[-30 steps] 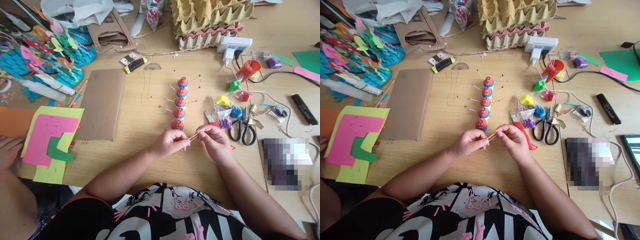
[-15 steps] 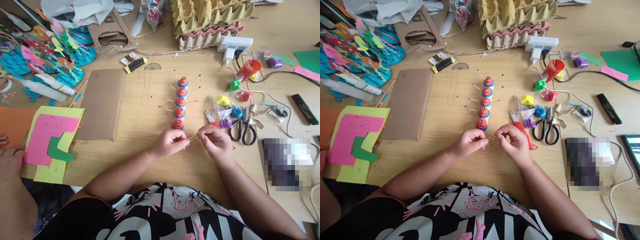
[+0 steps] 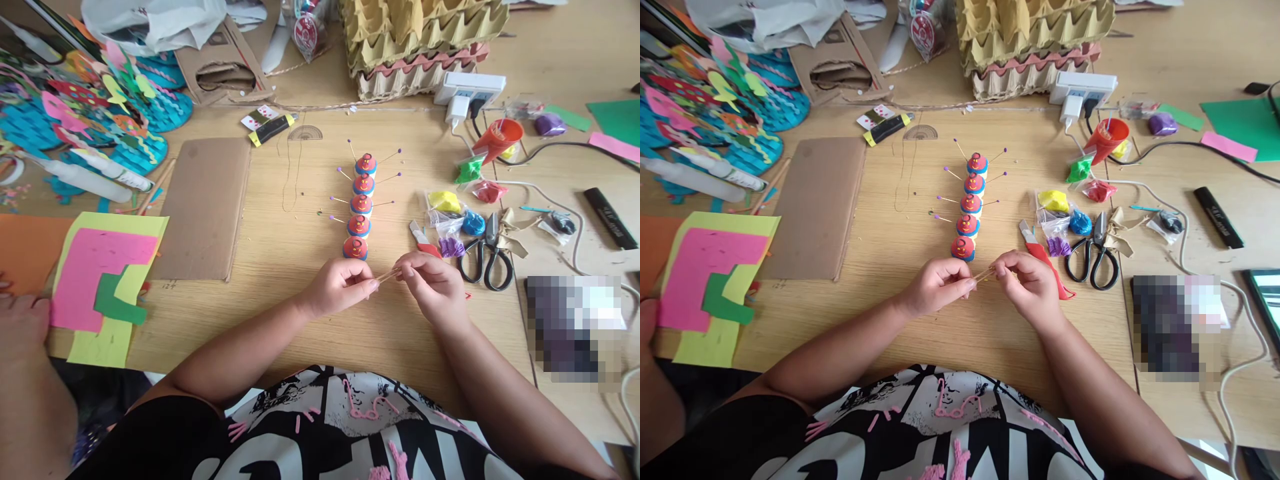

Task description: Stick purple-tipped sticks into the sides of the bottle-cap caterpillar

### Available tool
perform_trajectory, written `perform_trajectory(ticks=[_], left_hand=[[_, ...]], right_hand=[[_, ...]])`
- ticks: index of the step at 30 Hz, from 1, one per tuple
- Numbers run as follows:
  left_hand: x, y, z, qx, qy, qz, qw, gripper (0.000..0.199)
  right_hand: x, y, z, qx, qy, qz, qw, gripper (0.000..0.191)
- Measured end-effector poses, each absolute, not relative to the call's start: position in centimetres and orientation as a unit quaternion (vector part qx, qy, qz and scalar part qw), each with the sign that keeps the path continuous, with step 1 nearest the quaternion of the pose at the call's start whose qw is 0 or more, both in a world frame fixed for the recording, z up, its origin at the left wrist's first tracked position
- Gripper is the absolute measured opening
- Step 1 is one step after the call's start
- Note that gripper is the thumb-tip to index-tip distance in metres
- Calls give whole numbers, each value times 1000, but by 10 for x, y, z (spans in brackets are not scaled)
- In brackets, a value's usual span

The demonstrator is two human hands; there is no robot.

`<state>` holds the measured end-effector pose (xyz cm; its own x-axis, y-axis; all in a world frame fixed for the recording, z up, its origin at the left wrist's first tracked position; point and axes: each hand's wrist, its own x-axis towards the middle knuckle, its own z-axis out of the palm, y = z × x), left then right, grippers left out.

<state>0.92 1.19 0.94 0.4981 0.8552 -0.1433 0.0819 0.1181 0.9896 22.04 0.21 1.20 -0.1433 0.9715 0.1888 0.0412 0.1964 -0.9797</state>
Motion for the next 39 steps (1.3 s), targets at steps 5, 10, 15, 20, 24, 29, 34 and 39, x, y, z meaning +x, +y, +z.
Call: perform_trajectory(ticks=[5,10,15,20,24,29,34,39], left_hand=[[10,12,10,588,398,305,634,22],[10,12,8,581,399,302,642,23],[11,12,7,589,400,297,637,26],[12,12,8,601,410,296,619,28],[12,13,9,604,413,298,613,28],[11,12,9,605,403,308,614,29],[10,12,8,606,405,315,607,29],[10,12,8,592,404,321,619,29]], right_hand=[[220,2,11,-423,-586,478,500,8],[221,1,11,-419,-587,486,494,12],[219,0,10,-418,-590,478,499,16],[217,0,8,-428,-570,487,505,20],[217,0,6,-440,-564,482,506,24],[218,0,7,-455,-566,469,503,29],[219,-1,8,-470,-576,458,488,17],[219,-2,10,-492,-586,431,478,23]])
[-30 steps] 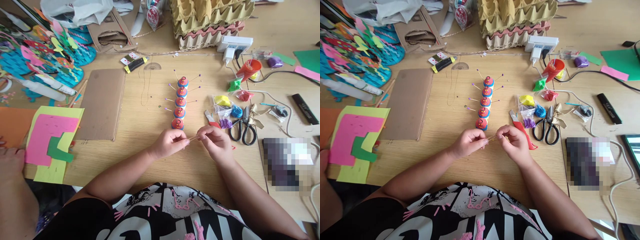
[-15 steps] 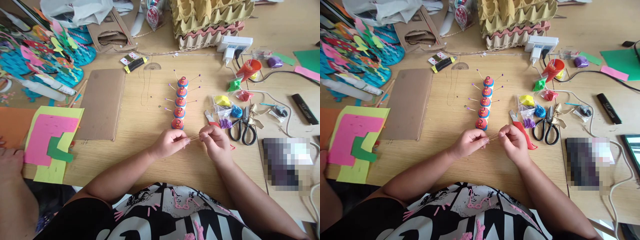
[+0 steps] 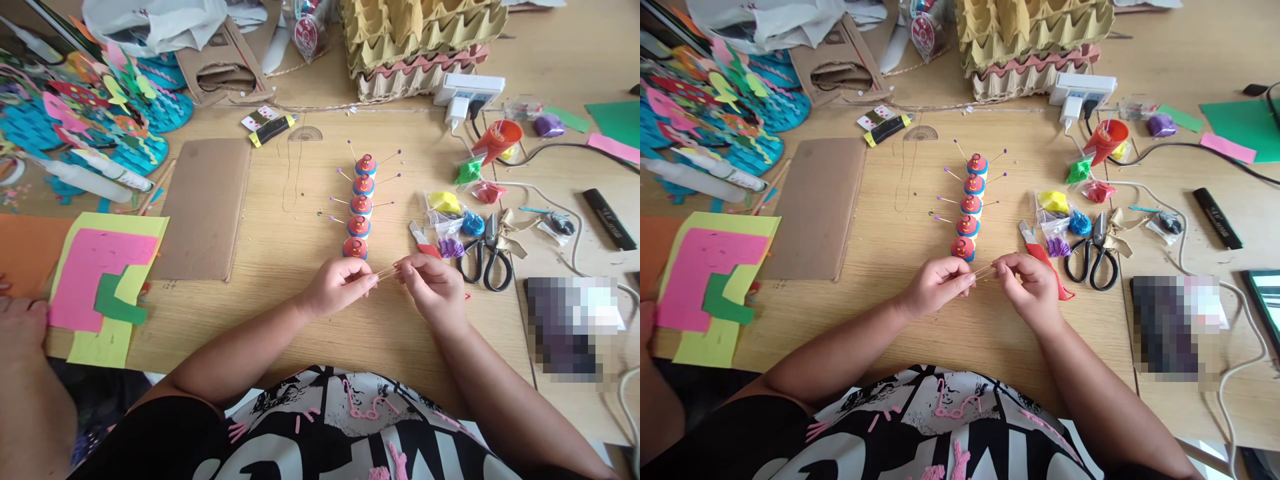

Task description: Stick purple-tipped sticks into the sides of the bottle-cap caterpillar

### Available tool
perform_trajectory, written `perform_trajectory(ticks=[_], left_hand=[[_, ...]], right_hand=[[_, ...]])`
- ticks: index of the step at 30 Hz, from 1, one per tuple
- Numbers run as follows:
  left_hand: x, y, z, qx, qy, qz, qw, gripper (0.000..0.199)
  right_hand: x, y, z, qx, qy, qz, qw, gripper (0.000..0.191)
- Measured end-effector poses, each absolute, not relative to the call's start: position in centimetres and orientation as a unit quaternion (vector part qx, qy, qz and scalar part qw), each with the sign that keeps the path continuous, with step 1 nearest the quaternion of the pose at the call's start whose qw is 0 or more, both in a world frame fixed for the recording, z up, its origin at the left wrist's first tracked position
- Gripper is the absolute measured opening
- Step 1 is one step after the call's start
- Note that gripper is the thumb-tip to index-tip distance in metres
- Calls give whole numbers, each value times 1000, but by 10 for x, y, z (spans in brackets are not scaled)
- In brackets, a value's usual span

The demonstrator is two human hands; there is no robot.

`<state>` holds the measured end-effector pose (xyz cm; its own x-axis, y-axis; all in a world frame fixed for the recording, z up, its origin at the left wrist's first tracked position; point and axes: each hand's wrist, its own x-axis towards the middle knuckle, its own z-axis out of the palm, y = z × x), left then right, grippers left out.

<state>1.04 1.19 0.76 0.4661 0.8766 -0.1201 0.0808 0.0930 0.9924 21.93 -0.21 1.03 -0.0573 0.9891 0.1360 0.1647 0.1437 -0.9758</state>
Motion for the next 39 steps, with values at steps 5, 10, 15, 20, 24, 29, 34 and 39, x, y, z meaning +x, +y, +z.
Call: perform_trajectory(ticks=[5,10,15,20,24,29,34,39], left_hand=[[10,11,7,574,395,324,640,30],[10,12,8,575,397,321,639,31],[10,11,8,576,398,319,638,31],[10,11,7,576,397,322,638,32],[10,12,7,584,398,321,631,31],[10,12,8,593,410,312,619,28],[11,11,8,612,408,318,599,26],[12,11,10,630,409,347,562,26]], right_hand=[[220,-2,10,-479,-595,430,482,15],[219,-2,10,-481,-588,434,484,20],[219,-3,11,-490,-570,453,479,24],[219,-2,11,-485,-562,463,485,23],[219,-2,11,-487,-557,470,481,26],[219,-1,9,-473,-572,469,479,21],[220,0,8,-463,-607,442,470,16],[220,0,10,-473,-611,433,464,22]])
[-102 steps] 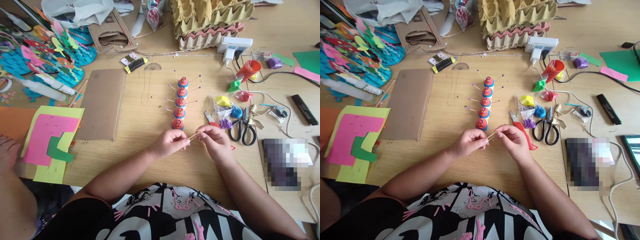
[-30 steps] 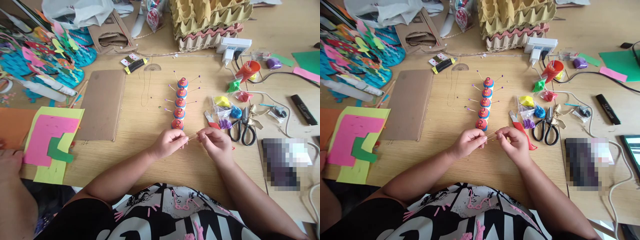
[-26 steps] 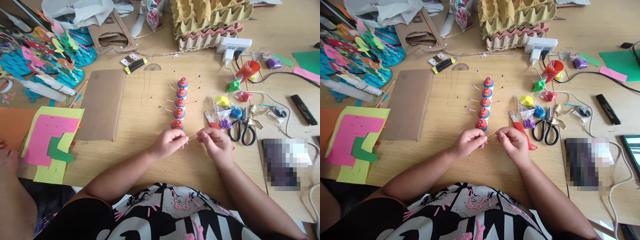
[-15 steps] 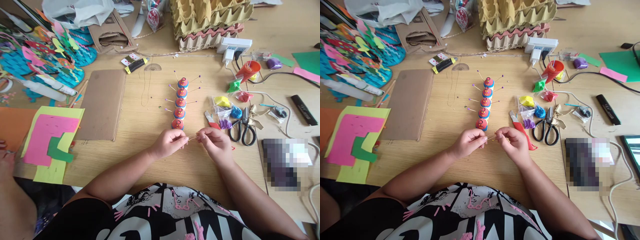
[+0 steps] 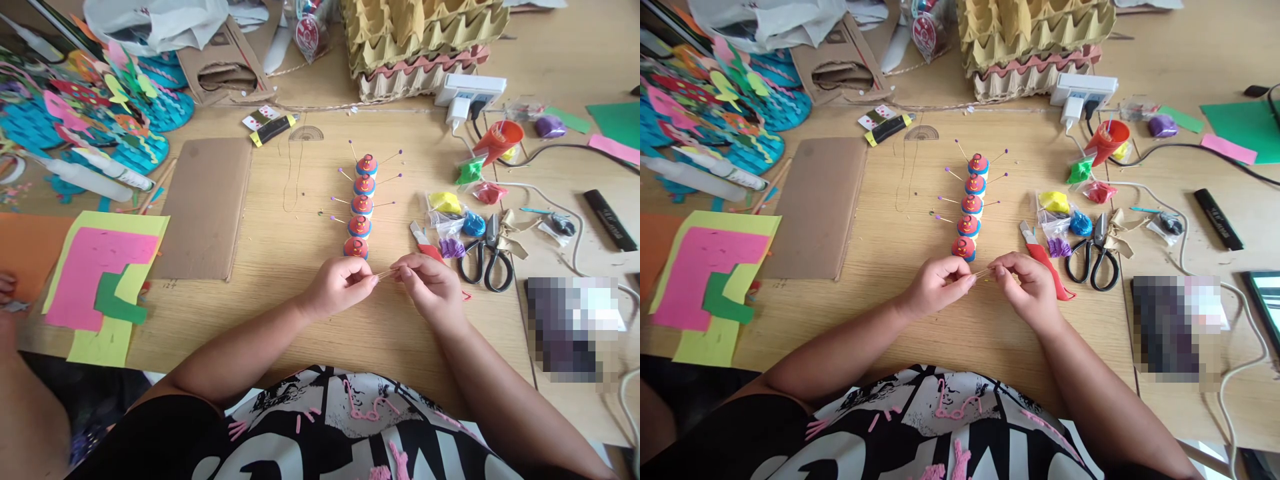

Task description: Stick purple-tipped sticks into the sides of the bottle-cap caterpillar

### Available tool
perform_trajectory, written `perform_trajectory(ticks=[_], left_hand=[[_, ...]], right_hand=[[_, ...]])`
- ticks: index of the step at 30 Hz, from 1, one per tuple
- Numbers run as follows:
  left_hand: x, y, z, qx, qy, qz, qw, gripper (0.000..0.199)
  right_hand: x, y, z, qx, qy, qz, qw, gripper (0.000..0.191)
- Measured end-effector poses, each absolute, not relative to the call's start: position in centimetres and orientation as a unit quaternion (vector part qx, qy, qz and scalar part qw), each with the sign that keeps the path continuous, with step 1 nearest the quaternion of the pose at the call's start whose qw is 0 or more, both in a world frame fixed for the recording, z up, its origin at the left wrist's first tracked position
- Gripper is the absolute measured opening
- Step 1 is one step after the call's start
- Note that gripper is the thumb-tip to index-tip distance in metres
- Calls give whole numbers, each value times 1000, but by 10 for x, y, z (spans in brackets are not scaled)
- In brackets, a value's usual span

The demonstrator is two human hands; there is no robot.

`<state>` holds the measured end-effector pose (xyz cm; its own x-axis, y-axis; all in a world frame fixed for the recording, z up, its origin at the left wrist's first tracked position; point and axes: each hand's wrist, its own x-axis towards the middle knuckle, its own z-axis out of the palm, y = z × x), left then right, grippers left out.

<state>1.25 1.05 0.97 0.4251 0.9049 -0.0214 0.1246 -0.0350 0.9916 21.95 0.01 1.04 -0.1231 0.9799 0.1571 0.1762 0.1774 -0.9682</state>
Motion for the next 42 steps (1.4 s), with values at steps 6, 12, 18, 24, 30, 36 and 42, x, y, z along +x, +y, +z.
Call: perform_trajectory(ticks=[6,12,18,24,30,36,42], left_hand=[[13,10,11,651,401,359,535,27],[13,10,11,645,405,350,545,27],[12,10,10,633,407,347,560,27],[12,10,9,632,400,354,562,26],[13,10,8,634,389,366,559,27],[13,10,7,630,391,362,565,27],[13,10,8,628,390,368,564,27]], right_hand=[[219,0,11,-472,-616,432,459,19],[219,1,13,-462,-610,444,466,17],[219,-1,13,-466,-596,464,460,20],[219,-1,13,-461,-593,471,464,16],[219,-2,12,-460,-578,484,469,15],[218,-1,13,-459,-546,513,477,17],[219,-1,11,-467,-546,510,474,18]])
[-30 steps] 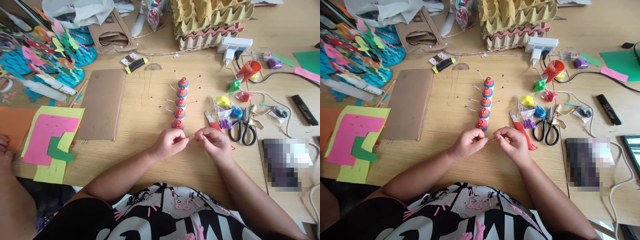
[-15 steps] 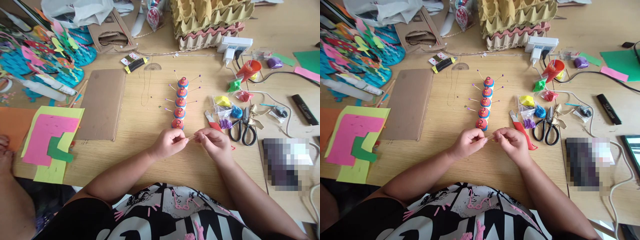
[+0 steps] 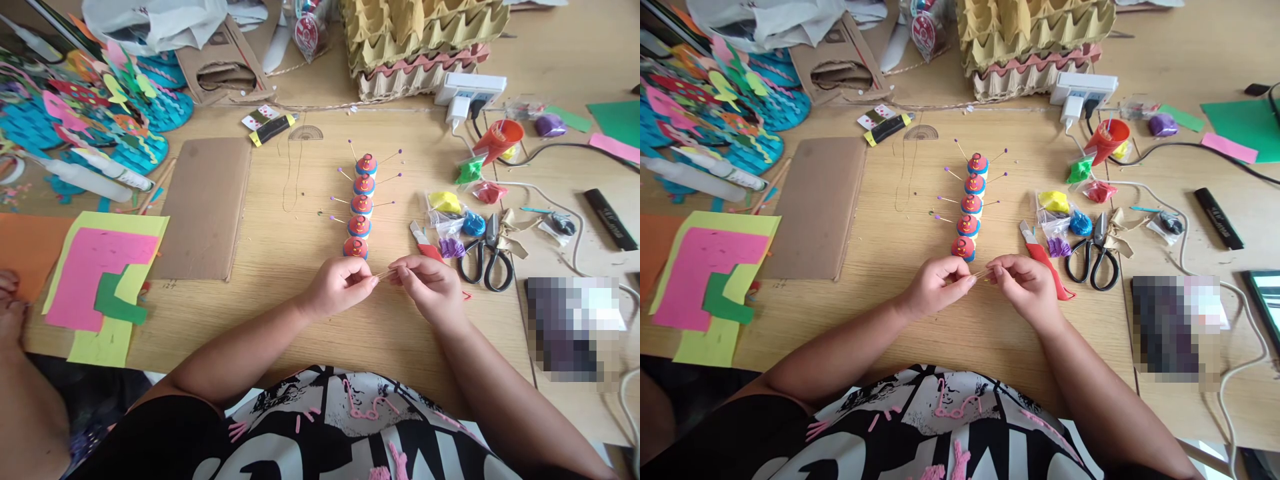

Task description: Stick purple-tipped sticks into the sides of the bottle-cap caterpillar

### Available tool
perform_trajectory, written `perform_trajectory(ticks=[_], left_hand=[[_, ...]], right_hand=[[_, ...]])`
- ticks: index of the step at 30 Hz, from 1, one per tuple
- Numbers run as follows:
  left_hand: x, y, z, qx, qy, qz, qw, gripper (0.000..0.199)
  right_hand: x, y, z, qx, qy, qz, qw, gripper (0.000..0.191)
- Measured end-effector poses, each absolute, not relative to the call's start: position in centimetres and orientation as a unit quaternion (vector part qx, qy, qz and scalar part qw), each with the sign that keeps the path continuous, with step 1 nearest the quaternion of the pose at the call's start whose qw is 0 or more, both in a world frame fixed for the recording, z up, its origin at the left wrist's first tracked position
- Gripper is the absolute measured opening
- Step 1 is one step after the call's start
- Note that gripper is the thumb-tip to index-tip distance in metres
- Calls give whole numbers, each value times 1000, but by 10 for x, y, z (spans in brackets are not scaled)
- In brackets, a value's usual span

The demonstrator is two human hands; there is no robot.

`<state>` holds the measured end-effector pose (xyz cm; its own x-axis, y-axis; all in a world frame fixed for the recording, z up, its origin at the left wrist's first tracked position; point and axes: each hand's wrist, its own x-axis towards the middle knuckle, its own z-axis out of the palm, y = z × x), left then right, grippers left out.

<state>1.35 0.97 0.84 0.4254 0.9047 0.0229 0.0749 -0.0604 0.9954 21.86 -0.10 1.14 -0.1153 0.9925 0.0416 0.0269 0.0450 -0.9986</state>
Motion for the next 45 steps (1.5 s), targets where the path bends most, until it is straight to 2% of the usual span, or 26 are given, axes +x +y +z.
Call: perform_trajectory(ticks=[18,45], left_hand=[[13,9,7,647,386,387,532,27],[12,10,10,621,418,338,570,31]], right_hand=[[219,0,14,-475,-548,506,467,23],[218,-1,15,-480,-541,517,458,24]])
